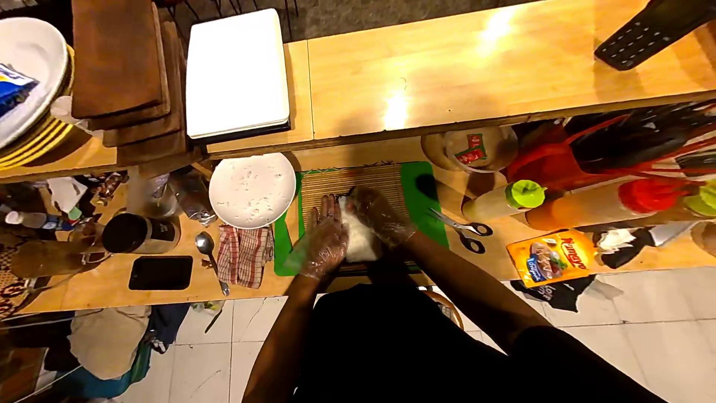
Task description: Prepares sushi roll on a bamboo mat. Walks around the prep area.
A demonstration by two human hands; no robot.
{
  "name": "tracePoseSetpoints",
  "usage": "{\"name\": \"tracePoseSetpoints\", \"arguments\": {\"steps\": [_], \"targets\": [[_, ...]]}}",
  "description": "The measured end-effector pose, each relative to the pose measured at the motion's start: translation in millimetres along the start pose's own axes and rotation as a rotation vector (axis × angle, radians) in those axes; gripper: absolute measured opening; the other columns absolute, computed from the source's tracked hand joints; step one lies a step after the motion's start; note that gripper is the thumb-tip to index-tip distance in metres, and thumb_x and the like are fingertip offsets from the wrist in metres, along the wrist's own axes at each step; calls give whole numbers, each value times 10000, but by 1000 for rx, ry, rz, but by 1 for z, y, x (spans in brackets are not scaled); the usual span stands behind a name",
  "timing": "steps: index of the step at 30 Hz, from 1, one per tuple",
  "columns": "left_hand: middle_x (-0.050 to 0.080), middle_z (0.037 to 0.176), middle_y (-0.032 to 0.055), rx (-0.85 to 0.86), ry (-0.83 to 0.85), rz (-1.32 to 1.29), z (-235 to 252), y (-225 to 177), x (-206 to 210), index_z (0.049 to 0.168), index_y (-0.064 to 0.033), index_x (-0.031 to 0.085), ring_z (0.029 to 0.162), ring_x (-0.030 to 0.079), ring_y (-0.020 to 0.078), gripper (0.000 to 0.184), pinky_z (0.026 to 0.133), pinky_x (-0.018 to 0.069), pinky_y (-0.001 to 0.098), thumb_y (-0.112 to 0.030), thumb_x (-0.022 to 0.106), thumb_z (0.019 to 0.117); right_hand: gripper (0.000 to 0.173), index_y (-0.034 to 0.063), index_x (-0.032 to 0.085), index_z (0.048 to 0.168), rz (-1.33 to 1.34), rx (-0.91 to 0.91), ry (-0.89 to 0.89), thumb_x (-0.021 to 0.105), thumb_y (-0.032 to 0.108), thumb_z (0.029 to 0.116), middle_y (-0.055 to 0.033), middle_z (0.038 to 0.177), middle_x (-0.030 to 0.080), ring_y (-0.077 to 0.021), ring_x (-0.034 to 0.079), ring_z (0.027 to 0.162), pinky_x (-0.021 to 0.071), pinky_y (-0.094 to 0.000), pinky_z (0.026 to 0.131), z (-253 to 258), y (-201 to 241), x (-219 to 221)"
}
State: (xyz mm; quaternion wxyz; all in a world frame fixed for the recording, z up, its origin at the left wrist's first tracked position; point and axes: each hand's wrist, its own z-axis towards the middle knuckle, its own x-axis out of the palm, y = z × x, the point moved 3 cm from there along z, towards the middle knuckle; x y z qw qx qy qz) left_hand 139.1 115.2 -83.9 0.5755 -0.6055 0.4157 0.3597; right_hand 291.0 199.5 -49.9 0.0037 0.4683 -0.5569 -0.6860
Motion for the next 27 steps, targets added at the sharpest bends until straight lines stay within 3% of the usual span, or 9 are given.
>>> {"name": "tracePoseSetpoints", "arguments": {"steps": [3, 6, 10, 14, 17, 22, 25, 27], "targets": [[118, 1719, 115, 4, -17, 26, 0, 0, 1, 1620, -38, 242, 1596, 28, 233, 654, 1289, 30, 534, -402, 283, 1077, 258, 25, 653, 1236, -101, -23, -3, 564, 171, 1043, -172, 1188, 681, -293, 658, 1120, 531, -465, 988, 8, 7, 0], [127, 1719, 106, 23, -59, 38, -2, 3, 6, 1623, -50, 242, 1596, 39, 222, 652, 1287, 45, 537, -413, 271, 1081, 277, 24, 654, 1239, -212, -10, -34, 582, 195, 1034, -200, 1196, 676, -342, 656, 1135, 529, -516, 981, 9, 10, 8], [132, 1721, 84, 26, -52, 53, -2, 2, 6, 1629, -65, 228, 1596, 35, 206, 646, 1293, 44, 525, -412, 261, 1085, 257, 37, 665, 1206, -163, -3, 22, 583, 213, 1039, -198, 1181, 677, -342, 659, 1121, 531, -530, 976, 14, 6, 1], [145, 1719, 75, -11, -32, -58, -2, 4, -5, 1621, -76, 268, 1595, 47, 205, 625, 1298, 51, 506, -405, 273, 1090, 249, 113, 715, 1163, -2, 166, -168, 621, 297, 1025, -140, 1088, 720, -293, 702, 969, 576, -542, 859, 3, -8, -43], [177, 1710, 103, -5, -98, -98, -14, 16, -9, 1616, -59, 275, 1594, 70, 246, 619, 1296, 80, 520, -371, 288, 1081, 270, 92, 722, 1138, -8, 301, -266, 646, 320, 1014, -162, 1056, 717, -326, 696, 930, 569, -573, 826, -20, -23, -79], [257, 1677, 158, -32, -141, -6, -36, 28, -20, 1593, -17, 311, 1569, 180, 337, 620, 1261, 145, 574, -331, 259, 1061, 143, 106, 774, 1017, -63, 336, -280, 694, 216, 975, -114, 1006, 734, -276, 701, 953, 571, -540, 879, -45, -47, -76], [239, 1681, 167, -45, -104, 16, -44, 25, -19, 1599, 1, 277, 1570, 166, 352, 636, 1263, 133, 562, -341, 216, 1067, 137, 104, 774, 1036, -106, 277, -250, 696, 194, 967, -120, 1013, 738, -284, 704, 969, 566, -532, 907, -44, -47, -59], [272, 1665, 185, -36, -126, -1, -48, 21, -17, 1582, 13, 317, 1559, 201, 369, 633, 1255, 157, 567, -337, 239, 1060, 148, 100, 773, 1058, -160, 199, -253, 697, 186, 965, -132, 1048, 734, -304, 695, 1013, 552, -534, 937, -37, -46, -49]]}}
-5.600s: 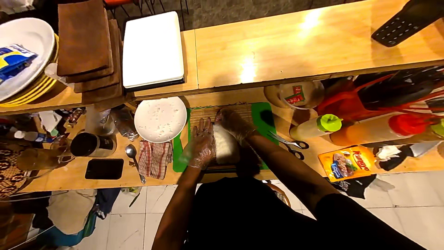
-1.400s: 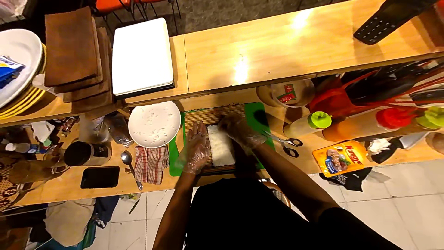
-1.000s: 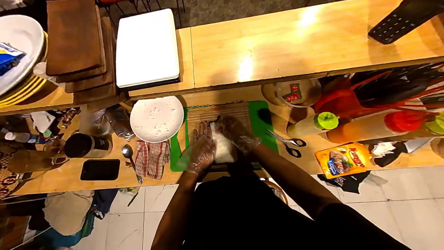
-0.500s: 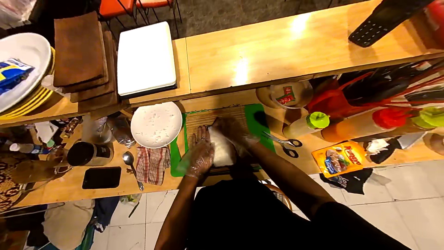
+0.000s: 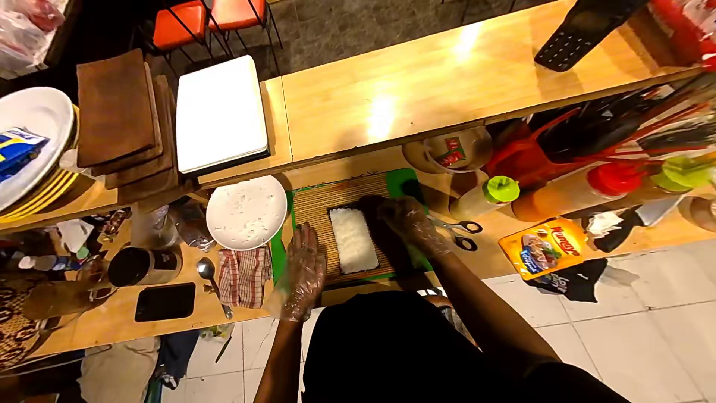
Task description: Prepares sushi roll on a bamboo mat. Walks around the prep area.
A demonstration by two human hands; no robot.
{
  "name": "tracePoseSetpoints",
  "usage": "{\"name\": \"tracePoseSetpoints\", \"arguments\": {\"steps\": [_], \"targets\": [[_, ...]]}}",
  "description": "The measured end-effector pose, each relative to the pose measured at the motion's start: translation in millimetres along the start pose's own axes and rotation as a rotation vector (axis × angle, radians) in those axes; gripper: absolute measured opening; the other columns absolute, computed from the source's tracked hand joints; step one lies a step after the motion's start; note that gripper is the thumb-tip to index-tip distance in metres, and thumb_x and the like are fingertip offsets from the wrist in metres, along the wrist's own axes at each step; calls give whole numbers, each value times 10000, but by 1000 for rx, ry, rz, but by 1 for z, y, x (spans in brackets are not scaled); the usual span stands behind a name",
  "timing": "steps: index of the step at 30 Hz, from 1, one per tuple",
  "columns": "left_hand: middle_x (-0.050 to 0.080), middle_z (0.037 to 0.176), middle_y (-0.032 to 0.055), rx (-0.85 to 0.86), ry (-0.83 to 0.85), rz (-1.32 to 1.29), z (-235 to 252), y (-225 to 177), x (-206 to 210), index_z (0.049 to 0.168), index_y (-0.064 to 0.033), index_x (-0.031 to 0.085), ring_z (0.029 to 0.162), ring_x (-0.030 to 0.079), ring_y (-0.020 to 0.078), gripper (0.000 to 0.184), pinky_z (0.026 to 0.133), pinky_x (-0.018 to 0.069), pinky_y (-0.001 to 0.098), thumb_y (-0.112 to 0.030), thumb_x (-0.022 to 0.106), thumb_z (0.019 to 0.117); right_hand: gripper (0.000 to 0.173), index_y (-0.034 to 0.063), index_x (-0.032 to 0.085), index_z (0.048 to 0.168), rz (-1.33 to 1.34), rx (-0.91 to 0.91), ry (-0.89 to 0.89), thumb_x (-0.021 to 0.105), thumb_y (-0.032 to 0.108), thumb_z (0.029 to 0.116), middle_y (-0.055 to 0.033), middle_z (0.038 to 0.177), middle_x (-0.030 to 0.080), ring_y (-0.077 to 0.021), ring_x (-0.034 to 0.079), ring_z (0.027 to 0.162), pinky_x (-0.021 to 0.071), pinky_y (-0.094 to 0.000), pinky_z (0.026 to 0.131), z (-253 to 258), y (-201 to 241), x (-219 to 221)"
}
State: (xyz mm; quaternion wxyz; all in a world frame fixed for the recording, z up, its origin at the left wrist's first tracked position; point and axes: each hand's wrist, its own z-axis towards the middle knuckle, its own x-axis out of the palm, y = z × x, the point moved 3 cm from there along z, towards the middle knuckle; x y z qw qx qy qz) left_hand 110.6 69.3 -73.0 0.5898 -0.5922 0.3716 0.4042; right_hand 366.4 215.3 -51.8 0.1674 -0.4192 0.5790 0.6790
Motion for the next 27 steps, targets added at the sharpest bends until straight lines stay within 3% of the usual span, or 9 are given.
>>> {"name": "tracePoseSetpoints", "arguments": {"steps": [6, 10, 14, 20, 22, 24, 26, 27], "targets": [[292, 1646, 226, 33, -24, -30, -11, -4, 0, 1554, 51, 351, 1543, 218, 418, 637, 1241, 173, 598, -321, 257, 1046, 150, 92, 764, 1074, -93, -190, -9, 702, 166, 959, -158, 1108, 710, -331, 687, 1044, 559, -528, 931, 21, 10, 16], [282, 1650, 225, 25, -28, -65, -20, -2, -4, 1556, 58, 341, 1546, 196, 430, 672, 1250, 158, 579, -364, 233, 1044, 158, 85, 754, 1067, -186, -189, 50, 671, 179, 972, -160, 1104, 713, -351, 686, 1049, 557, -553, 918, 32, 11, 22], [271, 1657, 218, -9, 8, -75, -21, -5, -10, 1552, 62, 345, 1549, 181, 434, 650, 1251, 156, 570, -317, 287, 1028, 177, 78, 748, 1069, -233, -151, 89, 642, 193, 985, -173, 1106, 704, -367, 681, 1043, 558, -575, 891, 34, 10, 29], [276, 1651, 230, 7, 24, -71, -21, -11, -12, 1557, 49, 347, 1550, 181, 430, 649, 1251, 161, 575, -338, 256, 1044, 154, 78, 763, 1023, -186, -188, 104, 683, 193, 961, -162, 1061, 718, -352, 687, 1023, 556, -561, 900, 29, 18, 24], [342, 1628, 211, 19, -73, -140, -26, -10, -12, 1536, 35, 402, 1542, 243, 389, 597, 1259, 199, 535, -299, 289, 1055, 181, 49, 755, 1027, -203, -156, 98, 682, 202, 965, -182, 1062, 719, -366, 686, 1030, 550, -567, 915, 26, 21, 26], [476, 1555, 169, -51, -234, -309, -34, -5, -19, 1486, 12, 493, 1496, 381, 290, 527, 1254, 297, 445, -266, 302, 1081, 228, 64, 752, 1080, -228, -133, 124, 639, 242, 994, -184, 1103, 715, -369, 676, 1072, 535, -565, 953, 28, 41, 23], [619, 1411, 148, -246, -351, -591, -36, -1, -28, 1376, 7, 605, 1359, 550, 224, 484, 1165, 427, 400, -268, 319, 1100, 253, 76, 751, 1138, -211, -172, 153, 610, 241, 1007, -187, 1146, 709, -372, 667, 1110, 516, -561, 995, 31, 67, 19], [682, 1296, 136, -375, -392, -759, -34, 3, -33, 1294, 20, 647, 1222, 640, 198, 468, 1061, 517, 381, -269, 335, 1098, 264, 73, 743, 1165, -180, -209, 170, 604, 237, 1013, -192, 1171, 701, -370, 660, 1128, 511, -553, 1014, 31, 82, 19]]}}
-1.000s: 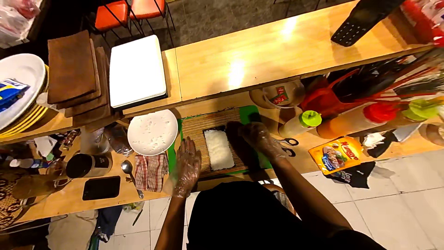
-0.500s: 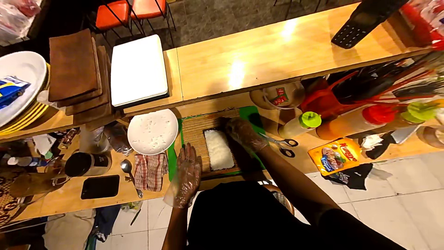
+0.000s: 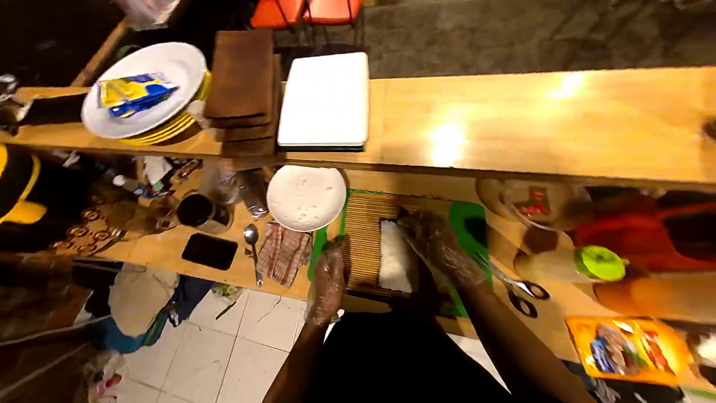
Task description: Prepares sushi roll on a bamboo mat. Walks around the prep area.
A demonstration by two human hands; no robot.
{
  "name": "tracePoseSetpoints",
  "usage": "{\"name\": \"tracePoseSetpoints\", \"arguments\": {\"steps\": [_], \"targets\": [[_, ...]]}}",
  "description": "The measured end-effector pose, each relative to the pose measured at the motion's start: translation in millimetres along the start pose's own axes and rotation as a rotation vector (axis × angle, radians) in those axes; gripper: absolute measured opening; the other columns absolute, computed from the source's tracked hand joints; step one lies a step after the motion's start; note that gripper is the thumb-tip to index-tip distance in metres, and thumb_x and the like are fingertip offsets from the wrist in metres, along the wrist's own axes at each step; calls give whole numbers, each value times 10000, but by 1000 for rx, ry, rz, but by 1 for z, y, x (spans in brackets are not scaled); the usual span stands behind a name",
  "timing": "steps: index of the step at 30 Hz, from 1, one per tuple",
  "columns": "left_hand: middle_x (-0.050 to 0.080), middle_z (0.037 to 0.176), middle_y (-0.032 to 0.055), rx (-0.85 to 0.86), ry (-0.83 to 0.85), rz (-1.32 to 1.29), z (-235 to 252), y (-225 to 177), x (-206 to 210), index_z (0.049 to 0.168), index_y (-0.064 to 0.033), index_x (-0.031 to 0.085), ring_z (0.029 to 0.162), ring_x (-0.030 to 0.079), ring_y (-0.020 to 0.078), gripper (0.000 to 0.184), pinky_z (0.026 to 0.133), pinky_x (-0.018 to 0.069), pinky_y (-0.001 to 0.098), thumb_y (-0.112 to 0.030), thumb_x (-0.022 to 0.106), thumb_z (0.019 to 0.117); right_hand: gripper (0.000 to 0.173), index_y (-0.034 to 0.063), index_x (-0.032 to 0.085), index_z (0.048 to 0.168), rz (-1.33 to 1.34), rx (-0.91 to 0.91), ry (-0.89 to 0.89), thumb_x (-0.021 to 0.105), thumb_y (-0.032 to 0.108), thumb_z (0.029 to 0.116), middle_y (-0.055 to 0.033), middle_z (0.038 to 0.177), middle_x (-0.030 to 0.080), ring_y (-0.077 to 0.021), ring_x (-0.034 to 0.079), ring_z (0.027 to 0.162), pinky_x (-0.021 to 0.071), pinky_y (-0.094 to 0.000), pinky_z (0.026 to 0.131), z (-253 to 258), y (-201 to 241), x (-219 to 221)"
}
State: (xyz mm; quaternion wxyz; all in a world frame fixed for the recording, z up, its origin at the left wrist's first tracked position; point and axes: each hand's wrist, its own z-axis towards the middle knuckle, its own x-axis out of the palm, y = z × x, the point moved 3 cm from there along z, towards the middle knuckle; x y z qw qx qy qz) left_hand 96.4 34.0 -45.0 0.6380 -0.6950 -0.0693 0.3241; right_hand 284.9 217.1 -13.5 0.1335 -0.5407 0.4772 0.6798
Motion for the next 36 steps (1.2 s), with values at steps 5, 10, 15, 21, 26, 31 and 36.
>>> {"name": "tracePoseSetpoints", "arguments": {"steps": [5, 10, 15, 21, 26, 31, 36], "targets": [[731, 849, 141, -402, -196, -521, 33, 6, -19, 1032, 68, 655, 643, 686, 201, 526, 575, 581, 326, -308, 300, 1129, 337, 44, 692, 1272, 116, -150, 263, 587, 260, 1037, -175, 1293, 665, -303, 621, 1234, 468, -483, 1093, 49, 78, 11], [708, 777, 151, -491, -294, -646, 56, 15, -28, 1001, 62, 626, 566, 662, 208, 542, 497, 548, 307, -352, 302, 1132, 266, 94, 707, 1239, 128, -383, 127, 638, 188, 1000, -142, 1248, 679, -296, 653, 1163, 525, -491, 1032, 109, 129, 53], [647, 644, 113, -509, -395, -629, 73, 12, -36, 993, 44, 582, 456, 607, 171, 440, 403, 508, 282, -308, 355, 1128, 278, 123, 705, 1256, 38, -576, 224, 652, 197, 993, -129, 1281, 671, -311, 632, 1208, 496, -521, 1067, 136, 177, 85], [636, 629, 94, -507, -431, -549, 82, 18, -36, 985, 39, 582, 446, 601, 168, 378, 404, 526, 299, -263, 398, 1118, 165, 99, 719, 1034, 113, -672, 429, 692, 245, 962, -78, 1092, 685, -224, 657, 1035, 547, -454, 951, 133, 178, 89], [633, 631, 93, -531, -421, -523, 84, 18, -39, 991, 33, 569, 441, 596, 166, 376, 407, 528, 299, -258, 372, 1123, 152, 103, 753, 990, -82, -742, 362, 694, 235, 943, -88, 1050, 717, -266, 673, 1045, 530, -514, 958, 153, 160, 74], [640, 649, 89, -534, -413, -429, 82, 17, -36, 1000, 21, 579, 457, 605, 171, 353, 418, 538, 307, -253, 392, 1119, 287, 176, 727, 1216, 100, -659, 227, 693, 308, 963, -44, 1279, 674, -222, 611, 1229, 487, -457, 1086, 173, 189, 103], [639, 638, 70, -544, -458, -399, 81, 11, -36, 1012, 14, 591, 455, 606, 155, 351, 418, 539, 303, -258, 396, 1118, 225, 93, 716, 1103, 10, -723, 426, 667, 265, 968, -103, 1183, 683, -273, 622, 1174, 490, -515, 1042, 159, 198, 96]]}}
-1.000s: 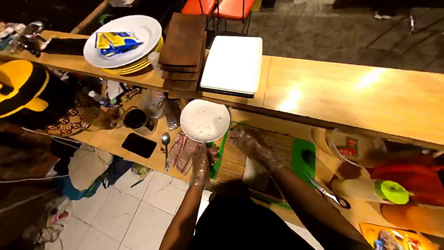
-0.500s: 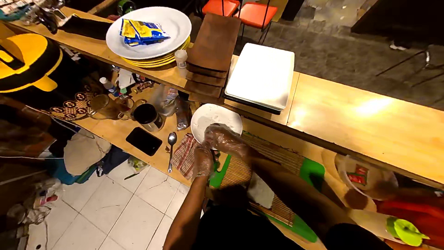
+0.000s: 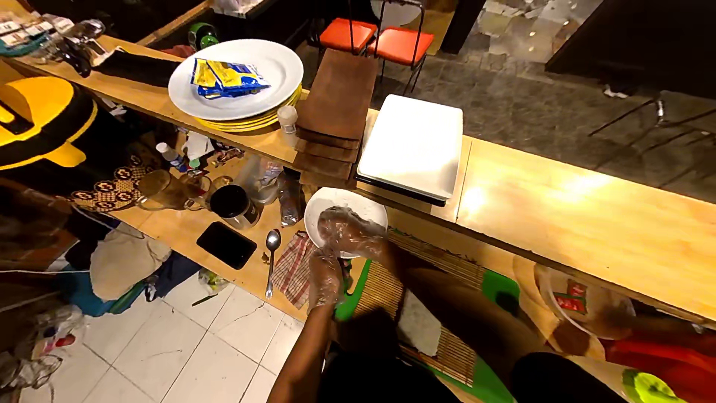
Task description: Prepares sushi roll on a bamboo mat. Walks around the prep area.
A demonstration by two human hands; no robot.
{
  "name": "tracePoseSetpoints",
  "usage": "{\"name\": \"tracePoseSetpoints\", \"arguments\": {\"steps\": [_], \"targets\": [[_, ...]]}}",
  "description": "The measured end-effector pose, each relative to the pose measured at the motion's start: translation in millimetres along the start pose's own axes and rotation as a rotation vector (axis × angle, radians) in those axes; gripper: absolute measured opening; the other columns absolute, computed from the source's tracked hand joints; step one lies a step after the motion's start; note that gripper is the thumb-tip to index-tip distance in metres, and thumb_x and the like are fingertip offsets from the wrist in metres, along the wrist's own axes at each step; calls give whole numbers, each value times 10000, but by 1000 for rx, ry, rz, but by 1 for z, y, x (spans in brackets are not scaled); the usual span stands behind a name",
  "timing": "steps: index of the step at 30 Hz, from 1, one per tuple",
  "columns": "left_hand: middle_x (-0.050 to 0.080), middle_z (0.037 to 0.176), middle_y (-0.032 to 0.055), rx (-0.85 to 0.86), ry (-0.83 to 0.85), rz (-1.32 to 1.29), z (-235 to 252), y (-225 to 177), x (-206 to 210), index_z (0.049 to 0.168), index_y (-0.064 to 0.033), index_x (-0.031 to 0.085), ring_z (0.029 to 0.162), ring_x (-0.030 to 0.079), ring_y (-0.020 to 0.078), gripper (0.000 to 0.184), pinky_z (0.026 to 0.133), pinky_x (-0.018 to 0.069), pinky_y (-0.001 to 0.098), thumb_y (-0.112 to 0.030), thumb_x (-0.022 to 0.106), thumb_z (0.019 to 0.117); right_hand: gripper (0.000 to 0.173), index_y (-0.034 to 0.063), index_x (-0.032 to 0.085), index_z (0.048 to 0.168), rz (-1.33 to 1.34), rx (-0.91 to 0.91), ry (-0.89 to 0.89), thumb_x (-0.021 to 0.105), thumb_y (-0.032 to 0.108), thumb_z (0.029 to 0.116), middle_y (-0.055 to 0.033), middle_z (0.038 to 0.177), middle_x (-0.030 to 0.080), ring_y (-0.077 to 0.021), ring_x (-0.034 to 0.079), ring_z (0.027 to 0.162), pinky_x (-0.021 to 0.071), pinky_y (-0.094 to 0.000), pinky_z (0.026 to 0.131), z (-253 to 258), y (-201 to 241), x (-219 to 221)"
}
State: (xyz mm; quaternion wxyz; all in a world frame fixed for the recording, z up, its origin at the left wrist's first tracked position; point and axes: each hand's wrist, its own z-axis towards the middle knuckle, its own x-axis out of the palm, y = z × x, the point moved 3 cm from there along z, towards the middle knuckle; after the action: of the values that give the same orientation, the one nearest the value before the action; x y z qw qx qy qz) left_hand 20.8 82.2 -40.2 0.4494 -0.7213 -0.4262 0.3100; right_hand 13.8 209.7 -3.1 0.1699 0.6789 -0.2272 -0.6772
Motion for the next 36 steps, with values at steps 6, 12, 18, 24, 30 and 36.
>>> {"name": "tracePoseSetpoints", "arguments": {"steps": [6, 12, 18, 24, 30, 36], "targets": [[633, 645, 77, -14, 48, -50, 0, 1, 0, 958, 8, 587, 461, 601, 166, 379, 429, 542, 310, -271, 386, 1118, 195, 117, 739, 1152, 119, 15, -57, 667, 168, 977, -65, 1192, 706, -187, 674, 1111, 545, -403, 1019, -52, -48, -26], [634, 654, 89, -38, 66, -83, -2, -2, 0, 976, 13, 583, 458, 599, 171, 385, 420, 536, 306, -275, 374, 1122, 294, 82, 758, 1141, 12, 141, -105, 787, 110, 849, -121, 1183, 706, -271, 635, 1176, 500, -445, 1056, -69, -40, -15], [640, 653, 91, -18, 62, -40, 1, 2, -1, 940, 6, 597, 468, 608, 176, 396, 437, 544, 312, -278, 385, 1117, 207, 58, 745, 1130, 68, 168, -233, 583, 105, 1009, -141, 1145, 714, -272, 669, 1114, 528, -450, 1015, -71, -29, -8], [649, 668, 76, -23, 56, 40, 1, 2, -2, 958, 6, 615, 480, 611, 155, 381, 449, 544, 301, -251, 382, 1116, 359, 122, 619, 1377, 28, 406, -158, 548, 254, 1051, -137, 1336, 658, -296, 626, 1241, 477, -532, 1066, -32, -58, -36], [651, 684, 69, -23, 64, 100, 2, -1, -2, 957, -12, 620, 502, 620, 157, 364, 476, 555, 310, -248, 389, 1110, 286, 62, 698, 1263, -34, 230, -289, 614, 115, 995, -162, 1292, 672, -305, 636, 1224, 488, -466, 1089, -3, -47, -11], [646, 666, 74, -44, 30, 48, -1, -2, 1, 939, -14, 607, 491, 623, 161, 344, 453, 551, 306, -236, 402, 1105, 190, 57, 719, 1157, -139, 30, -141, 649, 102, 986, -159, 1192, 686, -324, 652, 1146, 522, -486, 1033, -26, -24, -12]]}}
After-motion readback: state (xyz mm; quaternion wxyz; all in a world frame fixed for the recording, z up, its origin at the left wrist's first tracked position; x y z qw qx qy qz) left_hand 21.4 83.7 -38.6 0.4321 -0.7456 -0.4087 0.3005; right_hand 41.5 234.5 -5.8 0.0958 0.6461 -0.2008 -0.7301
